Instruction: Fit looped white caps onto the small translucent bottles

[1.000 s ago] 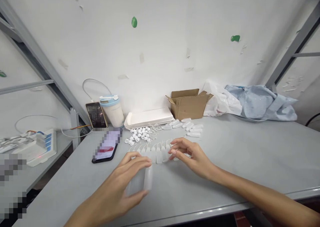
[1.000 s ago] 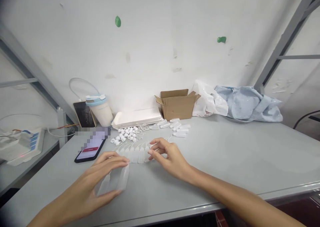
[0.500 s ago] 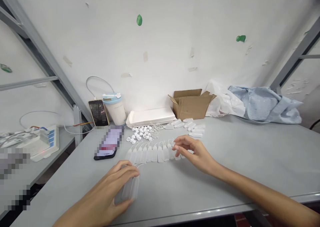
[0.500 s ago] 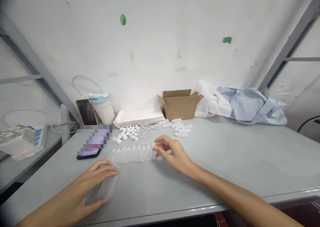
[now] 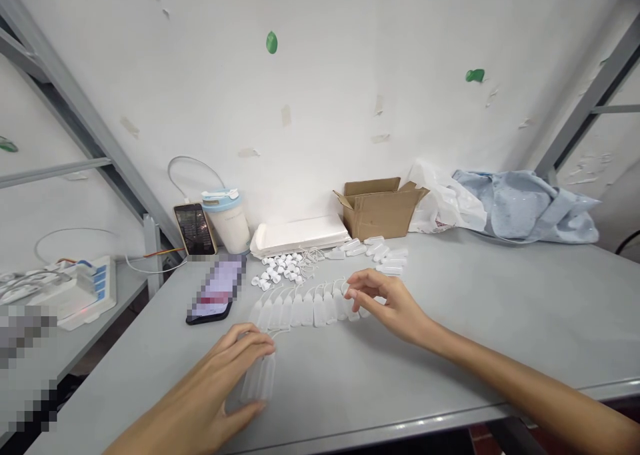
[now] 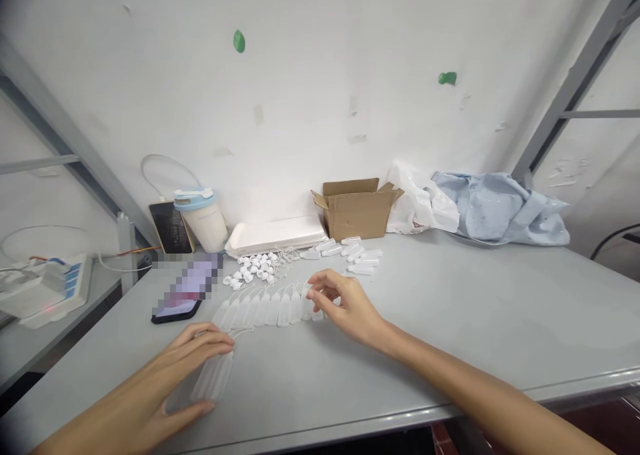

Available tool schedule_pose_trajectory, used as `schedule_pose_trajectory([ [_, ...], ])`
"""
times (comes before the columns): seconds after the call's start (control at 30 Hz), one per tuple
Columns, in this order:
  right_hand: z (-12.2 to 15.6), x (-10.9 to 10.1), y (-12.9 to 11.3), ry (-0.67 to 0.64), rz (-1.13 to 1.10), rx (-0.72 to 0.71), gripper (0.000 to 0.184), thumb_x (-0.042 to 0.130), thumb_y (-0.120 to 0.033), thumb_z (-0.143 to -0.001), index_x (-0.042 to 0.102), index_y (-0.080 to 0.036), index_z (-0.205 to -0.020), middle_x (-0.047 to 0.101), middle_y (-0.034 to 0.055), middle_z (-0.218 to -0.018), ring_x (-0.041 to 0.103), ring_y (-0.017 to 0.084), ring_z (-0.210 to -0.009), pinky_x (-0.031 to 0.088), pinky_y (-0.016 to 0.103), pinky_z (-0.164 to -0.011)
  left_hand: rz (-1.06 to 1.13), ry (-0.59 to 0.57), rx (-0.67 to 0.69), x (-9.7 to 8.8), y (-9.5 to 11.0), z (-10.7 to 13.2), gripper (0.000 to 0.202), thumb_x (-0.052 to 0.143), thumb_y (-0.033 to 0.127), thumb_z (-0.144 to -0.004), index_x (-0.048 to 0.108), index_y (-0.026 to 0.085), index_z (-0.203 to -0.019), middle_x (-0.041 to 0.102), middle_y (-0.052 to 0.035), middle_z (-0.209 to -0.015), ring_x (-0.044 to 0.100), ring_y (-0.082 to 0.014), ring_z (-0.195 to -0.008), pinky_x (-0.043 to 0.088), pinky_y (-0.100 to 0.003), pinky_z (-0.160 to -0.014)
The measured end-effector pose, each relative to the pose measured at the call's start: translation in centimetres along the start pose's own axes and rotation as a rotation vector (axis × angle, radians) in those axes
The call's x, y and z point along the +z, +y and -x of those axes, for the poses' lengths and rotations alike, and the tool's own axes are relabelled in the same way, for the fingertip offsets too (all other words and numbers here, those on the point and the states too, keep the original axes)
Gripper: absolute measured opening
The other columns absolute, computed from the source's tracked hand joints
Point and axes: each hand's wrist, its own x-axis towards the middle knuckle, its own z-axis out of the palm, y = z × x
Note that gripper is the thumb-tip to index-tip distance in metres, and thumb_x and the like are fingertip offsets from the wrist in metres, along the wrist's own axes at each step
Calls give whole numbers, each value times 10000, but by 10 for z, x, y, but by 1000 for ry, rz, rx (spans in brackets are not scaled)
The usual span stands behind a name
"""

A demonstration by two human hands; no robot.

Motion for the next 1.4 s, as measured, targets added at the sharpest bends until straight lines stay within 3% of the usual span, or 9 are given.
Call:
schedule_pose_trajectory([
  [0.2,-4,0,1,-6,3,1,160,498,-315,-858,539,-175,-923,644,13,-691,625,142,-629,461,252,-539,-26,14,13,-16,10,-18,408,582,280,-783,516,274,-1185,569,-42,-1206,444,-245,-1189,462,-360,-932],
  [0.33,-4,-2,4,3,20,-9,165,499,-321,-859,547,-176,-921,645,10,-691,630,142,-626,460,248,-535,15,46,37,-26,9,-51,254,500,261,-834,564,232,-1079,601,-49,-1095,489,-222,-1090,461,-347,-895],
  [0.5,-9,-7,8,6,90,-32,150,479,-305,-870,549,-176,-902,645,17,-739,636,137,-631,471,250,-558,-14,89,59,-22,-13,-103,226,407,224,-859,588,195,-992,612,-62,-967,511,-220,-984,456,-354,-823],
  [0.63,-29,-13,14,-21,379,-112,135,443,-225,-882,559,-173,-836,644,18,-759,628,127,-676,483,230,-587,-176,71,7,-17,-29,-142,224,399,165,-842,609,184,-915,634,-66,-907,518,-225,-962,443,-332,-805],
  [0.8,-71,-16,30,-81,789,-185,160,437,-88,-858,567,-153,-925,646,66,-943,606,154,-808,463,253,-673,-247,44,-22,-14,-30,-174,188,460,133,-785,646,149,-802,648,-102,-809,519,-265,-910,435,-333,-728],
  [0.93,-94,-6,39,-155,956,-212,196,479,-30,-803,596,-116,-935,623,131,-1008,532,248,-988,426,312,-743,-301,17,-37,-8,-26,-184,168,497,99,-715,662,130,-711,632,-129,-688,515,-291,-844,416,-333,-641],
  [1.07,-98,8,40,-207,1098,-212,203,454,-2,-794,606,-90,-896,616,166,-967,501,267,-983,390,336,-792,-321,15,-30,-2,-26,-186,221,466,50,-696,636,135,-582,594,-121,-585,498,-279,-777,397,-338,-636],
  [1.23,-97,14,41,-214,1203,-180,269,468,32,-742,581,-88,-955,612,163,-978,491,280,-970,375,336,-772,-273,81,-29,0,-29,-183,216,462,57,-730,633,140,-626,580,-103,-651,486,-257,-782,400,-329,-651],
  [1.4,-100,12,44,-200,1236,-162,282,451,32,-749,567,-108,-965,614,141,-994,495,267,-964,360,327,-763,-153,247,-53,-1,-29,-177,162,471,141,-805,631,139,-783,565,-107,-832,482,-254,-873,422,-348,-731],
])
